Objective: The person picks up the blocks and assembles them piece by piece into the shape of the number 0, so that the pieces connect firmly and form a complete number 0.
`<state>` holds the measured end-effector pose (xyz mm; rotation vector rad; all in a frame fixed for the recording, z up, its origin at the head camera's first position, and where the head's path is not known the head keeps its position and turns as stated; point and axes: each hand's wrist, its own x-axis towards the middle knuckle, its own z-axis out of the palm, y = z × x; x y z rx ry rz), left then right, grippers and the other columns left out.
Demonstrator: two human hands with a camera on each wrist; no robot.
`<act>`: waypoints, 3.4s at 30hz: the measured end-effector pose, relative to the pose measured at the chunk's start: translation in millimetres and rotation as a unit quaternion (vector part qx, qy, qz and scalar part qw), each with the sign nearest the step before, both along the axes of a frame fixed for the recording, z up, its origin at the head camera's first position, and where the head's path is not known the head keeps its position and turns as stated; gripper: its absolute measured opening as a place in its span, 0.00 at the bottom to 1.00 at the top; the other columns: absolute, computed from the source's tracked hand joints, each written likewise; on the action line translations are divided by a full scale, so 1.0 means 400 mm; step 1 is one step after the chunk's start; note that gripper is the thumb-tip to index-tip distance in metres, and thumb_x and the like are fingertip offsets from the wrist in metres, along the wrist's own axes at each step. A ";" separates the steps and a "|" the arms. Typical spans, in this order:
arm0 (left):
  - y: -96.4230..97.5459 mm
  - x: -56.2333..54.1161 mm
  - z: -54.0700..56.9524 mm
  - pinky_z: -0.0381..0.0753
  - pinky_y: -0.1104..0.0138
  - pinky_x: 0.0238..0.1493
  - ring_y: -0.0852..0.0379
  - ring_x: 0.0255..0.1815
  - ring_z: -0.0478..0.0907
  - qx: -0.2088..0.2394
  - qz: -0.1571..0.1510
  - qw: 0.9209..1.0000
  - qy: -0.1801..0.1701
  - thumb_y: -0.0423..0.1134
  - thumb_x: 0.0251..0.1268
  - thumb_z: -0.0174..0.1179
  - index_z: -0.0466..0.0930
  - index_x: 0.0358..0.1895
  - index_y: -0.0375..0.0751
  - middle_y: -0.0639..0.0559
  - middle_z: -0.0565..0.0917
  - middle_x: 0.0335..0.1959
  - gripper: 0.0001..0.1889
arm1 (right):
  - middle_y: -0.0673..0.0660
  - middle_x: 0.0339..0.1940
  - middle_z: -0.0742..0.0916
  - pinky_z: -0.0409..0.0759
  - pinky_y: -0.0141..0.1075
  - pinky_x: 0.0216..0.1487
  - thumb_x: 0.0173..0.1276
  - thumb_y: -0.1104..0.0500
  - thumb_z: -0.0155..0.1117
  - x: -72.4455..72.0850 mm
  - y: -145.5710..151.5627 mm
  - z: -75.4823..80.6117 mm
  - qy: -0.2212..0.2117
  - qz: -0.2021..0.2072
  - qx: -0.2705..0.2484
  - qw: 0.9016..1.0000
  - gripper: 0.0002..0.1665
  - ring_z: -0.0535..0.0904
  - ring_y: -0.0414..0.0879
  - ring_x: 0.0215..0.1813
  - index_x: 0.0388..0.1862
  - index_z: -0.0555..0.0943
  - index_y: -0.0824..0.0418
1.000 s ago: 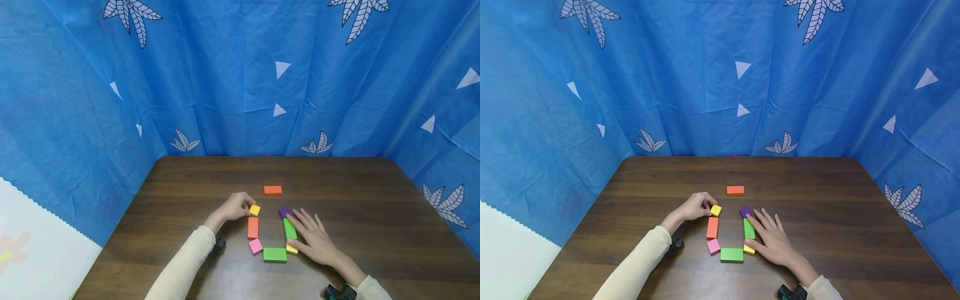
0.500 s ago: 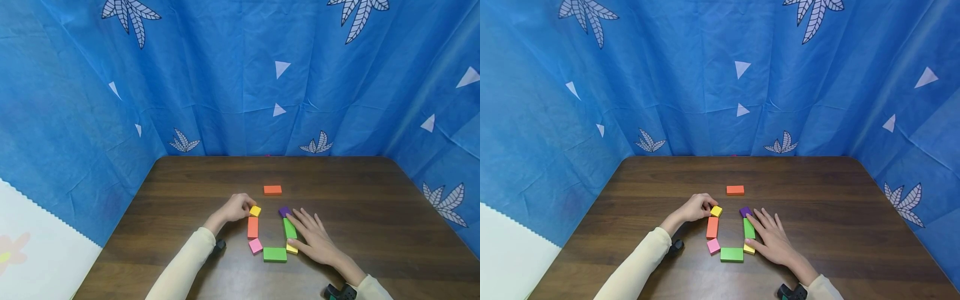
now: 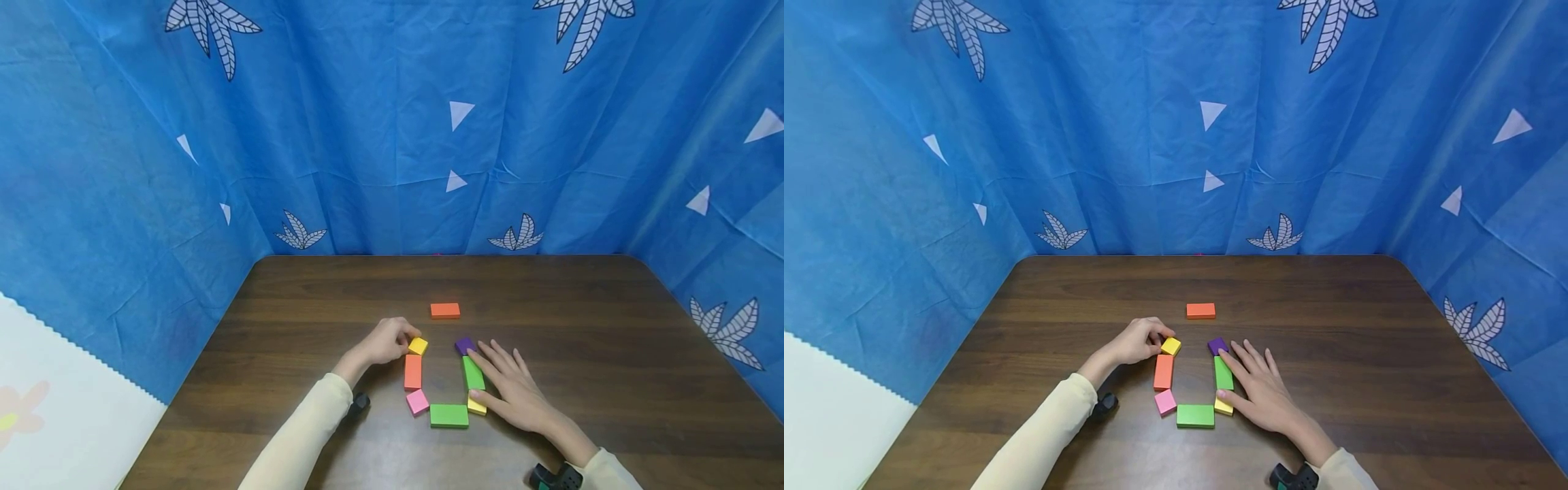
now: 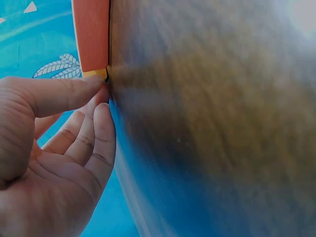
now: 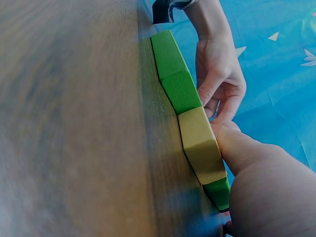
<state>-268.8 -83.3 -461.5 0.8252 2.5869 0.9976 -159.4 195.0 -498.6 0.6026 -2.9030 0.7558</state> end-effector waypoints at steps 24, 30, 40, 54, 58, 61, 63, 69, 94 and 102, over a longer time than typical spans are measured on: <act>-0.046 0.152 -0.047 0.54 0.36 0.70 0.36 0.77 0.52 -0.006 0.014 0.998 0.064 0.55 0.53 0.68 0.68 0.70 0.46 0.45 0.66 0.71 0.40 | 0.64 0.75 0.66 0.43 0.70 0.69 0.66 0.40 0.61 0.001 -0.003 0.004 0.005 0.005 -0.006 1.000 0.41 0.53 0.66 0.77 0.75 0.64 0.51; -0.045 0.157 -0.052 0.52 0.36 0.71 0.38 0.78 0.50 -0.012 0.017 0.998 0.058 0.59 0.51 0.69 0.66 0.72 0.48 0.47 0.66 0.72 0.44 | 0.64 0.76 0.66 0.43 0.70 0.70 0.66 0.40 0.61 0.000 -0.003 0.001 0.001 0.003 -0.005 1.000 0.41 0.53 0.66 0.77 0.75 0.64 0.50; -0.047 0.156 -0.059 0.52 0.38 0.72 0.38 0.78 0.49 -0.027 0.015 0.998 0.061 0.61 0.50 0.68 0.66 0.72 0.50 0.47 0.65 0.72 0.44 | 0.63 0.76 0.66 0.43 0.70 0.70 0.66 0.40 0.61 -0.001 -0.004 0.002 0.002 0.002 0.001 1.000 0.41 0.54 0.65 0.77 0.75 0.64 0.50; -0.049 0.156 -0.058 0.51 0.39 0.73 0.40 0.79 0.48 -0.034 0.014 0.998 0.060 0.62 0.50 0.68 0.65 0.73 0.51 0.48 0.64 0.73 0.45 | 0.64 0.75 0.66 0.43 0.70 0.70 0.68 0.44 0.61 -0.003 -0.002 0.009 -0.004 0.004 -0.030 1.000 0.40 0.54 0.66 0.77 0.76 0.63 0.52; -0.047 0.156 -0.057 0.51 0.39 0.73 0.40 0.79 0.48 -0.038 0.013 0.998 0.058 0.62 0.50 0.68 0.65 0.73 0.52 0.48 0.64 0.74 0.45 | 0.65 0.71 0.72 0.54 0.70 0.66 0.70 0.47 0.60 -0.017 0.001 0.028 0.018 -0.012 -0.038 0.999 0.36 0.64 0.66 0.72 0.73 0.67 0.56; -0.046 0.157 -0.057 0.51 0.39 0.73 0.40 0.79 0.48 -0.036 0.012 0.998 0.056 0.62 0.50 0.68 0.65 0.73 0.52 0.48 0.64 0.74 0.45 | 0.65 0.67 0.76 0.62 0.71 0.61 0.70 0.48 0.61 -0.047 0.005 0.057 0.031 -0.029 -0.041 0.998 0.33 0.71 0.66 0.67 0.70 0.70 0.60; -0.046 0.158 -0.056 0.51 0.39 0.72 0.39 0.78 0.48 -0.033 0.010 0.998 0.059 0.62 0.50 0.68 0.65 0.72 0.51 0.47 0.64 0.73 0.44 | 0.65 0.65 0.78 0.67 0.69 0.59 0.70 0.49 0.62 -0.080 0.007 0.081 0.029 -0.036 -0.044 0.998 0.32 0.73 0.65 0.65 0.68 0.71 0.62; -0.050 0.160 -0.056 0.51 0.39 0.72 0.39 0.78 0.49 -0.029 0.013 0.997 0.064 0.61 0.50 0.69 0.66 0.72 0.50 0.47 0.65 0.73 0.44 | 0.67 0.56 0.81 0.80 0.56 0.51 0.66 0.56 0.66 -0.219 -0.001 0.129 -0.001 -0.028 -0.056 0.998 0.28 0.81 0.61 0.52 0.63 0.76 0.66; -0.049 0.158 -0.058 0.52 0.42 0.74 0.44 0.80 0.47 -0.047 0.026 0.997 0.049 0.64 0.49 0.68 0.65 0.73 0.56 0.52 0.64 0.74 0.45 | 0.60 0.44 0.86 0.81 0.46 0.49 0.58 0.63 0.73 -0.392 -0.087 0.135 -0.111 0.002 0.029 0.993 0.15 0.78 0.51 0.42 0.46 0.86 0.63; -0.050 0.159 -0.053 0.52 0.42 0.73 0.44 0.79 0.47 -0.046 0.027 0.998 0.045 0.64 0.49 0.68 0.65 0.73 0.56 0.52 0.64 0.74 0.45 | 0.58 0.42 0.86 0.81 0.43 0.45 0.57 0.61 0.74 -0.382 -0.090 0.141 -0.117 -0.001 0.030 0.993 0.16 0.76 0.49 0.40 0.45 0.86 0.62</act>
